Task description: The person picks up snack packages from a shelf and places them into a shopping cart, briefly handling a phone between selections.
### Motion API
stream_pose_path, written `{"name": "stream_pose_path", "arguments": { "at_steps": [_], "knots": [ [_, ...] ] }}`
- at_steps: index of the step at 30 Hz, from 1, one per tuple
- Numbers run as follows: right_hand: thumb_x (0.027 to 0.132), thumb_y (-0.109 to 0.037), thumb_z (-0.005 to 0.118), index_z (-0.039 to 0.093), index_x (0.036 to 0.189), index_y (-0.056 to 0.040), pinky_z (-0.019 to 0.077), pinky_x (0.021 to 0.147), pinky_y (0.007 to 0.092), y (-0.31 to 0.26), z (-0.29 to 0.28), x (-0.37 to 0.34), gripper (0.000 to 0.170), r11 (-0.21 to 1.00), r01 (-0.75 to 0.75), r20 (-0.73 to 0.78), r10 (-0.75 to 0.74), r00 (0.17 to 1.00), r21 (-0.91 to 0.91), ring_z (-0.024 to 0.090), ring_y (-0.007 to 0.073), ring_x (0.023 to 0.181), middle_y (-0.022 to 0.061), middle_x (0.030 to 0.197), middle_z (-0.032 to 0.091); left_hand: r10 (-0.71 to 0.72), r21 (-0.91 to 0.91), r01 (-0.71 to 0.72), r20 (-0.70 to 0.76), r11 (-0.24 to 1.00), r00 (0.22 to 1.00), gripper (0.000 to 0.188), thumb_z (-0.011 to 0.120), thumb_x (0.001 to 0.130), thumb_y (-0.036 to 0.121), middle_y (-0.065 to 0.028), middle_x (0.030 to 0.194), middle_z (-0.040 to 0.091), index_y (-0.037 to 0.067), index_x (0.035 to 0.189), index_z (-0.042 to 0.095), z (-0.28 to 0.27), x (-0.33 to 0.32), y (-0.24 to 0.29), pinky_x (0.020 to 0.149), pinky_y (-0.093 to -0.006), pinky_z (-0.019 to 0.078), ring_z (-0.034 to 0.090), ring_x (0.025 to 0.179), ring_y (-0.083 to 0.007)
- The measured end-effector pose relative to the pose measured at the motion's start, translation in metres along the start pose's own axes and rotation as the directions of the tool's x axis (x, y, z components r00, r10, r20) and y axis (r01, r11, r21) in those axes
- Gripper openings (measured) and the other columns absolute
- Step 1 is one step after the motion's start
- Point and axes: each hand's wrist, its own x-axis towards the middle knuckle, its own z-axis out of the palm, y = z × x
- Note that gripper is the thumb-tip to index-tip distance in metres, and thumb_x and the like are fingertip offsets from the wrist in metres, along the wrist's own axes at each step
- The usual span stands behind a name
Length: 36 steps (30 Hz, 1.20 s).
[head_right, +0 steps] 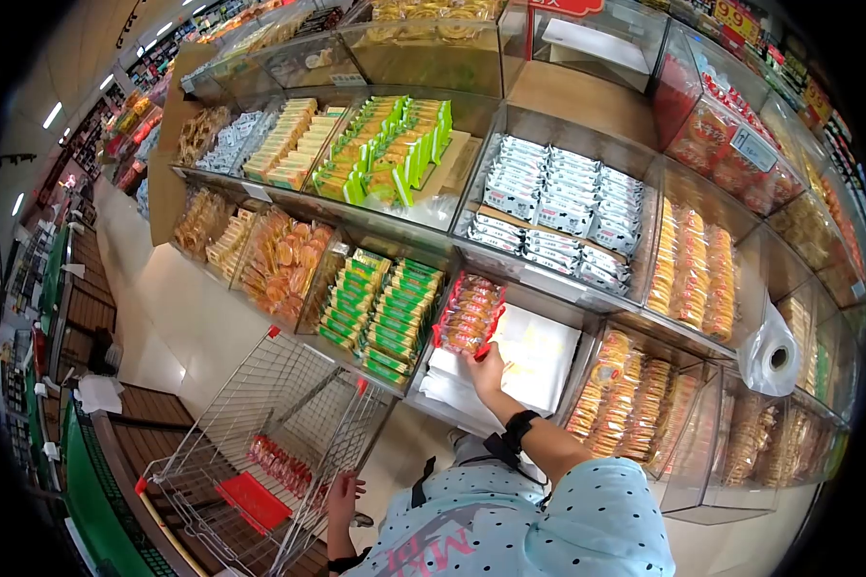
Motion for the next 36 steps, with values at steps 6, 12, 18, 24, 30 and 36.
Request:
{"name": "stream_pose_path", "arguments": {
  "at_steps": [6,12,18,24,30,36],
  "knots": [
    [0.060,-0.024,0.069,0.036,0.090,-0.0032,0.0438,0.050,0.0335,0.004,0.015,-0.002,0.049,0.998,-0.054,-0.081,0.052,0.995,-0.032,0.056,0.0253,0.055,0.0131,0.065,0.055,0.009,0.010,-0.009,-0.029,1.000,1.000,0.017,0.040,0.081,0.007,-0.0095,0.076,0.057,0.000,0.095,0.048,-0.013,-0.017,-0.009,0.059,-0.0229,0.0436,0.054,0.063,-0.0129],
    [0.061,-0.020,0.068,0.031,0.099,-0.0040,0.0449,0.051,0.0326,0.012,0.025,0.002,0.056,0.994,-0.108,-0.044,0.108,0.993,0.006,0.057,0.0240,0.057,0.0148,0.075,0.055,-0.032,-0.008,0.031,-0.065,0.999,0.997,0.018,0.040,0.081,0.008,-0.0097,0.076,0.057,-0.001,0.095,0.048,-0.034,-0.049,-0.037,0.059,-0.0233,0.0438,0.054,0.063,-0.0133],
    [0.063,-0.017,0.065,0.027,0.105,-0.0029,0.0438,0.053,0.0322,0.019,0.029,-0.006,0.059,0.983,-0.178,-0.084,0.182,0.980,0.053,0.055,0.0250,0.058,0.0159,0.074,0.053,-0.062,-0.035,0.058,-0.140,0.998,0.988,0.018,0.041,0.081,0.009,-0.0099,0.075,0.057,-0.001,0.095,0.048,-0.071,-0.095,-0.081,0.058,-0.0239,0.0440,0.055,0.064,-0.0138],
    [0.067,-0.010,0.058,0.030,0.110,-0.0006,0.0419,0.060,0.0315,-0.037,0.005,-0.089,0.052,0.999,0.024,-0.072,-0.026,0.997,-0.022,0.051,0.0225,0.062,0.0131,0.079,0.048,-0.081,0.042,0.093,-0.236,0.995,0.968,0.017,0.044,0.080,0.009,-0.0106,0.075,0.057,-0.001,0.094,0.049,-0.113,-0.139,-0.133,0.055,-0.0258,0.0446,0.056,0.063,-0.0151],
    [0.064,-0.003,0.054,0.042,0.097,-0.0003,0.0391,0.067,0.0365,-0.074,0.014,-0.187,0.035,0.772,0.617,0.187,-0.591,0.785,-0.151,0.047,0.0303,0.077,0.0151,0.081,0.048,0.074,0.183,-0.011,-0.342,0.983,0.937,0.016,0.045,0.079,0.008,-0.0108,0.074,0.057,0.000,0.092,0.051,-0.141,-0.172,-0.188,0.054,-0.0257,0.0437,0.056,0.059,-0.0167],
    [0.071,-0.008,0.054,0.046,0.092,-0.0047,0.0443,0.058,0.0305,-0.066,0.082,-0.265,0.023,0.859,0.499,0.836,-0.354,0.420,0.113,0.055,0.0213,0.064,0.0113,0.069,0.053,-0.107,0.039,0.143,-0.475,0.989,0.873,0.018,0.044,0.078,0.004,-0.0064,0.055,0.054,0.005,0.094,0.051,-0.179,-0.212,-0.165,0.051,-0.0235,0.0428,0.055,0.054,-0.0126]
  ]
}}
